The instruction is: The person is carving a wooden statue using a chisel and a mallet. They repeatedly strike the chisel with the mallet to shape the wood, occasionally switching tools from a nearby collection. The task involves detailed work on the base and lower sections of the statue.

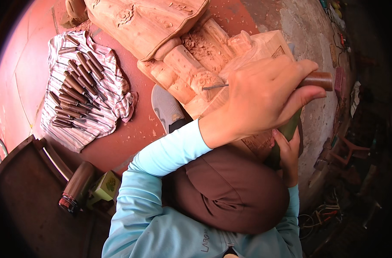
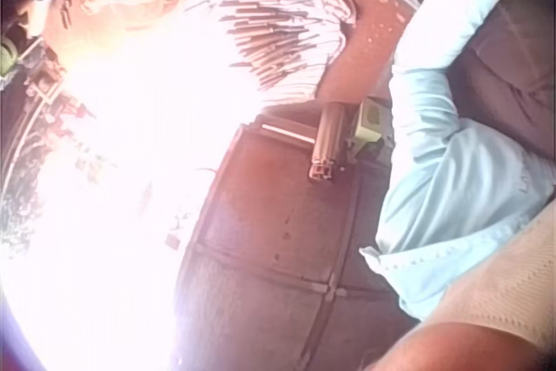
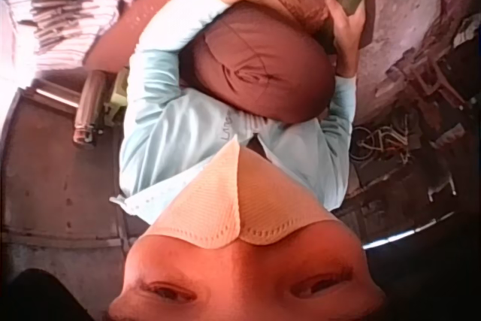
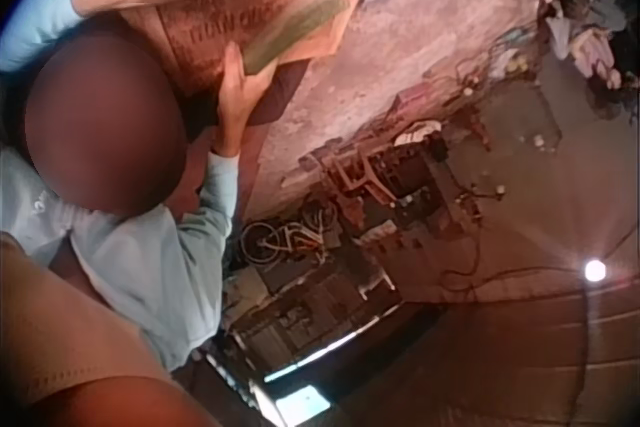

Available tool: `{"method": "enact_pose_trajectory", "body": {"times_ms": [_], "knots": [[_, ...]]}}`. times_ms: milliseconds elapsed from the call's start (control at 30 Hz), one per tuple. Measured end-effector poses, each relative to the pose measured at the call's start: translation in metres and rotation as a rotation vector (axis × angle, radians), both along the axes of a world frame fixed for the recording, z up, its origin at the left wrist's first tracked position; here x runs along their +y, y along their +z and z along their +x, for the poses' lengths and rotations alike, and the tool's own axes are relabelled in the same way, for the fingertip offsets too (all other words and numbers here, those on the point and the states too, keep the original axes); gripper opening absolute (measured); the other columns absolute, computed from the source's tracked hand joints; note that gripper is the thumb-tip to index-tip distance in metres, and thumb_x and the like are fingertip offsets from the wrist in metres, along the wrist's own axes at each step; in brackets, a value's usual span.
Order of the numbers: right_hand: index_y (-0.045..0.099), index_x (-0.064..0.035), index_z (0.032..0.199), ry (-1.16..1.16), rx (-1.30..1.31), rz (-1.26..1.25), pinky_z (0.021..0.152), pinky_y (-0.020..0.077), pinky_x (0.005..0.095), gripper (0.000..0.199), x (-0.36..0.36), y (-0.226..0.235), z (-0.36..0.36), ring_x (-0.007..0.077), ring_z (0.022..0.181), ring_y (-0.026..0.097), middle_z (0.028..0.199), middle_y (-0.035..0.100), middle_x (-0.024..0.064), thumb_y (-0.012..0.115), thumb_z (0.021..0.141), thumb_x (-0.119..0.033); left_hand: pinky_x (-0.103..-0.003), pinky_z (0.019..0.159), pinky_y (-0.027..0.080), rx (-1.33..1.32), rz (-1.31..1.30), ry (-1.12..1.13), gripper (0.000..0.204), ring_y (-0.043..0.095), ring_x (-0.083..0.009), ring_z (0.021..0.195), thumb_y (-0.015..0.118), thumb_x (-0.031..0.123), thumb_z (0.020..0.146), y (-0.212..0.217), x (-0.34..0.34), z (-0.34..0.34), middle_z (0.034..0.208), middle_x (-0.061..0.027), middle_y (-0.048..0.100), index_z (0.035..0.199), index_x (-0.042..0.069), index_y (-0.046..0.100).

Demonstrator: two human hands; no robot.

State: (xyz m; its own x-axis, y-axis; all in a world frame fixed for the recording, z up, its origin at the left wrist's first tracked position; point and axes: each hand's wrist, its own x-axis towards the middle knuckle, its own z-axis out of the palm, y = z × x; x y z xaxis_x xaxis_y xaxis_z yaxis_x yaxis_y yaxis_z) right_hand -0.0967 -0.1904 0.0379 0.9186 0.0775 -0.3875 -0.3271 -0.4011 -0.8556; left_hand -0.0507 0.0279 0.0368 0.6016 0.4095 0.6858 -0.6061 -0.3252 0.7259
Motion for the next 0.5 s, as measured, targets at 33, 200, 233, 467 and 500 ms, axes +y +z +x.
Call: {"method": "enact_pose_trajectory", "body": {"times_ms": [33,200,233,467,500], "knots": [[0.046,0.0014,0.121,0.010,-0.005,0.010,0.056,0.0430,0.0231,0.037,-0.001,-0.001,0.000,0.0097,0.061,0.051,0.081,0.057,0.0057,0.060,0.087,-0.001,-0.029,0.048,0.041,-0.025,0.009,-0.019,0.035,0.053,-0.0193,0.054,0.076,0.023,0.076,-0.002,0.001,-0.003,0.067,-0.0051,0.055,0.105,0.006,0.066],[0.047,0.0019,0.122,0.087,-0.077,-0.070,0.063,0.0475,0.0246,0.037,0.008,0.017,-0.001,0.0121,0.073,0.058,0.091,0.063,0.0091,0.060,0.087,-0.004,-0.028,0.046,0.039,-0.129,0.019,-0.214,0.042,0.053,-0.0166,0.052,0.072,0.033,0.078,-0.001,0.008,-0.018,0.063,-0.0019,0.052,0.107,0.004,0.066],[0.048,0.0021,0.121,0.186,-0.046,-0.080,0.065,0.0486,0.0251,0.037,0.010,0.016,0.005,0.0129,0.076,0.060,0.093,0.063,0.0095,0.060,0.087,-0.005,-0.027,0.044,0.038,-0.062,0.111,-0.211,0.044,0.052,-0.0154,0.051,0.070,0.037,0.078,0.003,0.013,-0.029,0.063,-0.0011,0.051,0.107,0.004,0.066],[0.049,0.0029,0.119,0.472,-0.532,-0.453,0.071,0.0507,0.0269,0.035,-0.022,-0.013,0.009,0.0148,0.086,0.062,0.097,0.063,0.0098,0.060,0.088,-0.008,-0.027,0.041,0.038,0.073,0.304,-0.174,0.036,0.052,-0.0116,0.051,0.068,0.041,0.077,0.012,-0.006,-0.044,0.070,0.0010,0.046,0.097,0.011,0.064],[0.049,0.0030,0.119,0.372,-0.470,-0.417,0.072,0.0509,0.0271,0.035,-0.024,-0.009,0.004,0.0150,0.087,0.062,0.097,0.063,0.0098,0.060,0.088,-0.009,-0.026,0.041,0.038,0.107,0.341,-0.192,0.035,0.053,-0.0115,0.051,0.068,0.041,0.078,0.014,-0.003,-0.046,0.072,0.0005,0.046,0.096,0.011,0.063]]}}
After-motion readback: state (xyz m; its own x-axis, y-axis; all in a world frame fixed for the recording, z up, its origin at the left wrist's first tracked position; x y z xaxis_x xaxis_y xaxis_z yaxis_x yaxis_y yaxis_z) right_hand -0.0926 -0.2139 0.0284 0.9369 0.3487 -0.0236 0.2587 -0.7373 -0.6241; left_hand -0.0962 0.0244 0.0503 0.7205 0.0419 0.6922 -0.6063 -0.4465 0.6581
